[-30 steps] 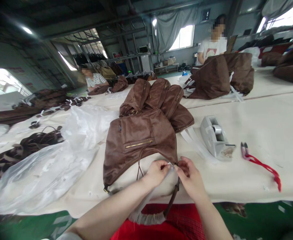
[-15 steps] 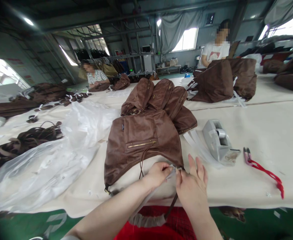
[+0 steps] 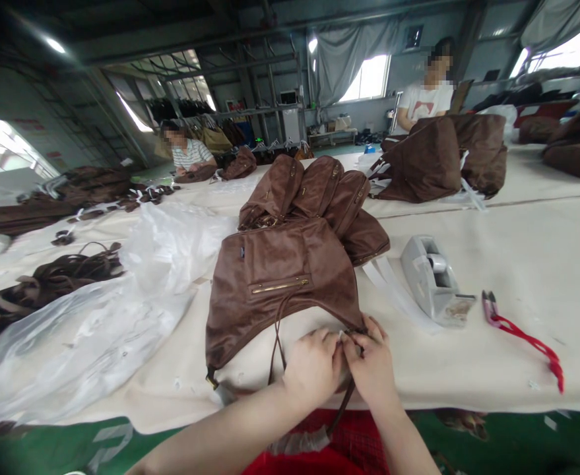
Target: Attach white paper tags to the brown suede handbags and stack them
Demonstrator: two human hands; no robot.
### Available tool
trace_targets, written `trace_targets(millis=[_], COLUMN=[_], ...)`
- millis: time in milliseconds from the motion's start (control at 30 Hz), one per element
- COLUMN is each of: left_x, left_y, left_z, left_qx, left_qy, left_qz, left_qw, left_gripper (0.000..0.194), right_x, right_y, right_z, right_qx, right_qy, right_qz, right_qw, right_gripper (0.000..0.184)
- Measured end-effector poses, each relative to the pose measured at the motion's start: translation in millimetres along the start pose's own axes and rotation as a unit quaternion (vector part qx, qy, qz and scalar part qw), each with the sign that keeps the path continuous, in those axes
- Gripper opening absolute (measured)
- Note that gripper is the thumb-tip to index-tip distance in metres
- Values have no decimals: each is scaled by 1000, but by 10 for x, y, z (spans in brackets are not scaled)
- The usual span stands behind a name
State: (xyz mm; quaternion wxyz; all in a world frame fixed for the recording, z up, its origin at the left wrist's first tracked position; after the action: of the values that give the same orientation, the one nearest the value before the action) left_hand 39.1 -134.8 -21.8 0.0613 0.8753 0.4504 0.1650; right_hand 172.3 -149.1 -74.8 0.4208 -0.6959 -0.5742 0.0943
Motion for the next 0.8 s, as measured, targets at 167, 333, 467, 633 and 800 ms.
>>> trace_targets(millis=[167, 333, 467, 633, 800], left_x=[-145, -131, 30, 196, 180], left_y=[119, 119, -70, -224, -314], left_z=[203, 141, 64, 88, 208], left_qx=[157, 98, -162, -305, -321], left_qy=[32, 4, -117, -187, -173], left_qz=[79, 72, -75, -56, -49], left_qw=[984, 993, 977, 932, 930], left_gripper=[32, 39, 28, 38, 37], right_x=[-3, 9, 28, 21, 139], right_y=[-14, -58, -51, -178, -258], right_z=[-16, -86, -84, -158, -808], right_qx=[61, 108, 135, 94, 4], right_qy=[0, -10, -25, -48, -8], right_qz=[33, 74, 82, 41, -40], right_qw=[998, 991, 987, 994, 999], right_gripper=[39, 39, 37, 34, 23])
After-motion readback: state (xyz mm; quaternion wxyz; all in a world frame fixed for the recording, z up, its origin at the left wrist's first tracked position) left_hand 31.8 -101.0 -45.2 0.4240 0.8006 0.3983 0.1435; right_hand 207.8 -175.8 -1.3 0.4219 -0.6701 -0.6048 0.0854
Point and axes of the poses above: each hand's wrist, its own x-axis towards the middle knuckle, its own z-axis out of the palm, y = z × x, the point moved 3 cm from there along x, towards the middle knuckle, and after that the axes turned 2 degrees about y, right-handed, at the moved point
